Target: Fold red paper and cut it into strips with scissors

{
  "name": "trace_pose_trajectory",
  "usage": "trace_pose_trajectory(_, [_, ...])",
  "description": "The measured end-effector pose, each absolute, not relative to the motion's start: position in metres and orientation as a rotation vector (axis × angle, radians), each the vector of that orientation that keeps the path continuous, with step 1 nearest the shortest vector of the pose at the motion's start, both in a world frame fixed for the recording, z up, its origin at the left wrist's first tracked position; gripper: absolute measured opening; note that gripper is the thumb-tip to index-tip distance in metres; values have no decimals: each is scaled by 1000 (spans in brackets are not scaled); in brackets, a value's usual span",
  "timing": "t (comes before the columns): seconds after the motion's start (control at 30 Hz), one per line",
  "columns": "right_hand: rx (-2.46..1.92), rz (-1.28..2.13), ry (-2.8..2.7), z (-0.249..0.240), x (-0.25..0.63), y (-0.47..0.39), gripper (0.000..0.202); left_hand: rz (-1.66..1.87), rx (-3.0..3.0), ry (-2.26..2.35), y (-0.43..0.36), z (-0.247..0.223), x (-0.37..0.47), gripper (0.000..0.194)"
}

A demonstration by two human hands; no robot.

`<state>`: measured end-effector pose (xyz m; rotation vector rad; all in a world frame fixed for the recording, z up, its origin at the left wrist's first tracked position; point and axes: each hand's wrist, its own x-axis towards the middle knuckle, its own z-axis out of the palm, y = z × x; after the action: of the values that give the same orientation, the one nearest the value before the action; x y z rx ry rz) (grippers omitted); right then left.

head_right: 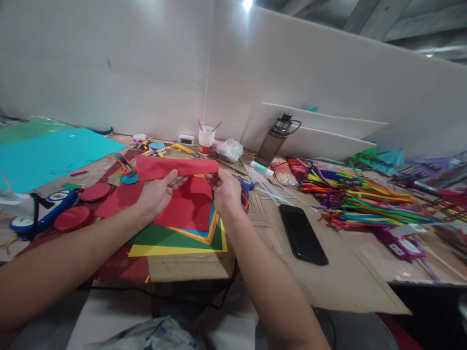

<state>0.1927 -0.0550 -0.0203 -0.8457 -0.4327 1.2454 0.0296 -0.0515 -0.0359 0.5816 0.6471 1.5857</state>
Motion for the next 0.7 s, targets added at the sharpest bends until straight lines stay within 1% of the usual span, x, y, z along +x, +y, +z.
trace_pose_trajectory(0.07, [-835, 1195, -420, -18, 200, -55, 24, 1602, 538, 641, -48, -35, 25, 13])
trace_pose_trajectory(0.17, [-822, 1216, -458, -19, 200, -57, 14, 1599, 515, 646, -45, -33, 23, 9])
trace_pose_trajectory(0.3, [-832, 1403, -632, -28, 178, -63, 22, 1544, 539, 662, -49, -36, 32, 10])
trace_pose_trajectory(0.4, [-863, 1342, -701, -34, 166, -64, 23, 1484, 563, 667, -54, -39, 39, 7])
trace_pose_trajectory(0.57, [-945, 1221, -665, -35, 171, -62, 22, 1480, 544, 663, -53, -39, 34, 15])
trace_pose_trajectory(0.7, [-954, 1167, -618, -32, 180, -59, 22, 1498, 484, 671, -46, -33, 22, 16])
